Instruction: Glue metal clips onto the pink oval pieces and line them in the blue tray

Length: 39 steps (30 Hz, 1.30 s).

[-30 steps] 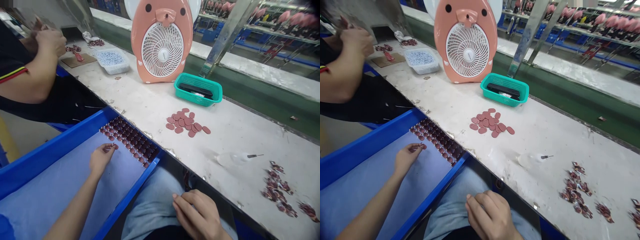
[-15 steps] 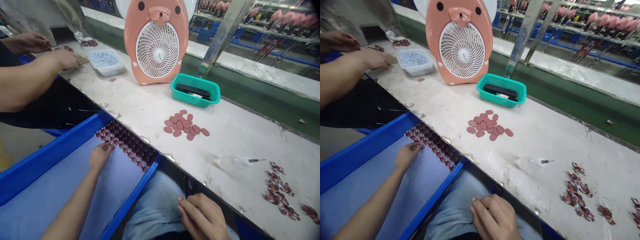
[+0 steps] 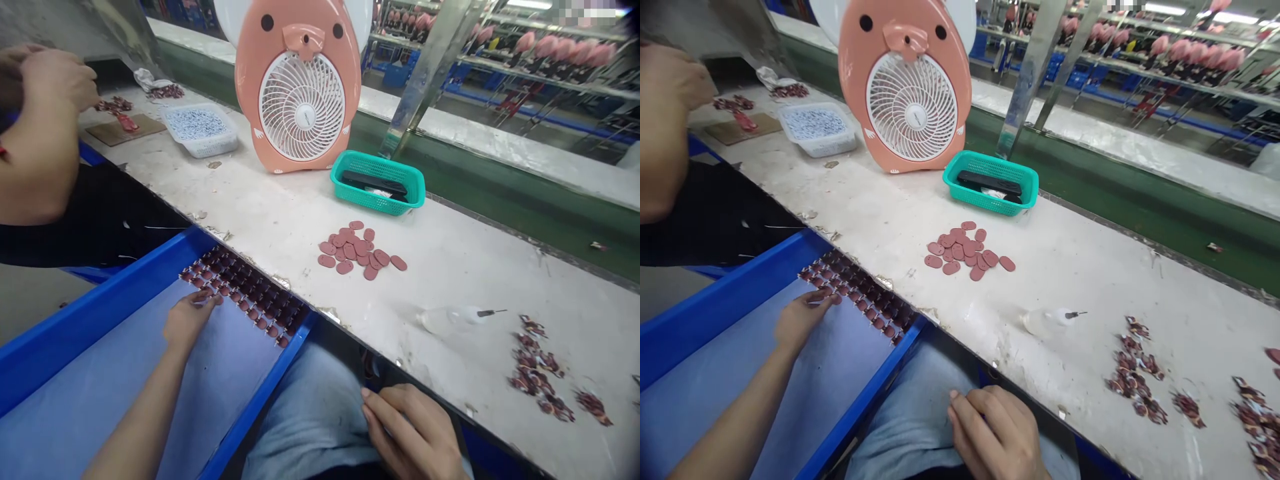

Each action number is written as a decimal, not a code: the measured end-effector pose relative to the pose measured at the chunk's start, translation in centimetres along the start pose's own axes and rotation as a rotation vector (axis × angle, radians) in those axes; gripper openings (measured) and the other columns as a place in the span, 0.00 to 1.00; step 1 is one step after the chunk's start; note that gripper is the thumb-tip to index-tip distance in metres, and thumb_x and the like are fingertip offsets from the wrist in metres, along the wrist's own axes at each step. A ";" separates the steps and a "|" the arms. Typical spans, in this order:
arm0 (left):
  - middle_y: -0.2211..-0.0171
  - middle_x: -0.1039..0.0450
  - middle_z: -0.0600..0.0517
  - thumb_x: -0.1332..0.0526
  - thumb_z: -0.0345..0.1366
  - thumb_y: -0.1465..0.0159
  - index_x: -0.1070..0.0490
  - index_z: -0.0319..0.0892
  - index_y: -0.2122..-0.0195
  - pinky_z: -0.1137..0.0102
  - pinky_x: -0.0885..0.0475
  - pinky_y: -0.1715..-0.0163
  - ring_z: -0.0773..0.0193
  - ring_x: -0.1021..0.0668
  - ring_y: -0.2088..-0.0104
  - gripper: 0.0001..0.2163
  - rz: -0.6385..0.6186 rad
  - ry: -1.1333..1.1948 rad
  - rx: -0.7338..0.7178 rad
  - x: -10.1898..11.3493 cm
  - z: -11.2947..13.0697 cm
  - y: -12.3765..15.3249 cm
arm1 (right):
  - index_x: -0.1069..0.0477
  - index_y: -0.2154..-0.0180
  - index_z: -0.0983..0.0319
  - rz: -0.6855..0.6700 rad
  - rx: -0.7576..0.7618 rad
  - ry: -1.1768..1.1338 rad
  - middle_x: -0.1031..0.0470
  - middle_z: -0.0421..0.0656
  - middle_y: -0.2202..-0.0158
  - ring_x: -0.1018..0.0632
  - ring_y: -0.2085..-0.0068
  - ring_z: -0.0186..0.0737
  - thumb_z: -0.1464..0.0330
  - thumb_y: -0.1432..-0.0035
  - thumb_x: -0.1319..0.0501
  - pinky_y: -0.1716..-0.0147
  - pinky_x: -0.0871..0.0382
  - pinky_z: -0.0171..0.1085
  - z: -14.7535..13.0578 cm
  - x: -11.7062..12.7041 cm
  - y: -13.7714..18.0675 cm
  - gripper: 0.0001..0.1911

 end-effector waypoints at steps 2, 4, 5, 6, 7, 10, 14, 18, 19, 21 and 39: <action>0.66 0.19 0.41 0.36 0.55 0.41 0.20 0.40 0.58 0.41 0.25 0.60 0.35 0.20 0.59 0.22 0.118 0.059 -0.027 1.4 1.0 2.1 | 0.24 0.58 0.69 0.117 -0.045 0.122 0.26 0.44 0.69 0.26 0.69 0.35 0.85 0.46 0.34 0.70 0.29 0.35 1.2 1.9 0.7 0.14; 0.61 0.19 0.40 0.42 0.56 0.36 0.22 0.40 0.52 0.45 0.25 0.57 0.39 0.19 0.58 0.25 0.265 0.153 -0.122 2.8 2.9 5.1 | 0.24 0.54 0.65 0.359 -0.167 0.275 0.26 0.43 0.64 0.25 0.65 0.37 0.83 0.48 0.31 0.63 0.28 0.37 2.8 4.4 1.8 0.19; 0.55 0.20 0.41 0.45 0.54 0.34 0.25 0.42 0.47 0.50 0.25 0.53 0.45 0.20 0.55 0.25 0.329 0.206 -0.199 3.3 4.4 6.7 | 0.26 0.50 0.62 0.484 -0.269 0.311 0.27 0.44 0.59 0.24 0.61 0.40 0.79 0.49 0.29 0.59 0.28 0.40 3.8 5.6 2.3 0.23; 0.50 0.22 0.43 0.46 0.53 0.33 0.27 0.43 0.45 0.56 0.26 0.50 0.49 0.21 0.51 0.24 0.370 0.253 -0.277 3.7 6.1 8.4 | 0.29 0.45 0.60 0.575 -0.389 0.306 0.28 0.46 0.54 0.24 0.55 0.44 0.75 0.49 0.28 0.55 0.28 0.43 4.9 6.5 2.8 0.29; 0.49 0.23 0.45 0.45 0.53 0.33 0.26 0.44 0.47 0.59 0.27 0.49 0.51 0.22 0.49 0.23 0.401 0.289 -0.346 4.0 8.0 9.8 | 0.34 0.40 0.58 0.613 -0.515 0.263 0.31 0.49 0.47 0.26 0.49 0.49 0.69 0.48 0.28 0.51 0.29 0.48 6.1 7.0 3.1 0.34; 0.52 0.22 0.46 0.43 0.48 0.32 0.22 0.44 0.54 0.55 0.34 0.42 0.50 0.24 0.48 0.16 0.339 0.293 -0.751 4.2 15.7 13.5 | 0.49 0.32 0.57 0.441 -0.804 0.098 0.41 0.55 0.36 0.35 0.37 0.59 0.57 0.44 0.31 0.42 0.37 0.60 8.7 6.3 2.3 0.45; 0.54 0.22 0.45 0.39 0.49 0.35 0.20 0.45 0.56 0.54 0.35 0.46 0.45 0.27 0.49 0.15 0.088 0.087 -0.931 3.2 23.7 14.7 | 0.50 0.31 0.61 0.248 -0.972 -0.004 0.37 0.58 0.37 0.34 0.38 0.61 0.52 0.44 0.33 0.41 0.40 0.61 10.7 4.6 0.6 0.47; 0.57 0.23 0.43 0.33 0.45 0.39 0.22 0.45 0.64 0.50 0.36 0.48 0.41 0.27 0.49 0.09 -0.040 0.029 -0.926 3.0 26.5 14.5 | 0.33 0.44 0.61 0.222 -0.945 -0.094 0.25 0.52 0.49 0.26 0.47 0.54 0.54 0.40 0.36 0.44 0.37 0.56 11.6 3.8 -0.3 0.28; 0.58 0.23 0.44 0.32 0.42 0.40 0.23 0.45 0.67 0.51 0.36 0.48 0.41 0.27 0.49 0.07 -0.072 0.033 -0.915 3.1 26.6 14.5 | 0.31 0.48 0.61 0.230 -0.926 -0.117 0.24 0.51 0.51 0.25 0.49 0.53 0.55 0.40 0.37 0.45 0.35 0.54 11.4 3.8 -0.4 0.23; 0.63 0.23 0.46 0.31 0.38 0.43 0.26 0.44 0.71 0.51 0.35 0.50 0.42 0.25 0.52 0.06 -0.141 0.065 -0.877 3.5 26.2 15.0 | 0.31 0.53 0.60 0.273 -0.883 -0.175 0.24 0.48 0.54 0.24 0.53 0.48 0.56 0.38 0.38 0.50 0.32 0.48 10.7 3.9 -0.4 0.18; 0.72 0.17 0.49 0.21 0.45 0.55 0.28 0.41 0.69 0.83 0.31 0.85 0.66 0.17 0.75 0.21 -1.643 1.136 0.011 -2.8 13.7 31.8 | 0.38 0.62 0.58 -0.112 -0.825 -1.288 0.26 0.38 0.72 0.23 0.76 0.33 0.63 0.41 0.32 0.77 0.30 0.31 0.8 0.4 0.2 0.14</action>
Point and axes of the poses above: each hand's wrist, its own y-axis away from the middle knuckle, its own x-axis out of the back of the hand, z = x × y, the point moved 5 cm from there along -y, towards the middle knuckle
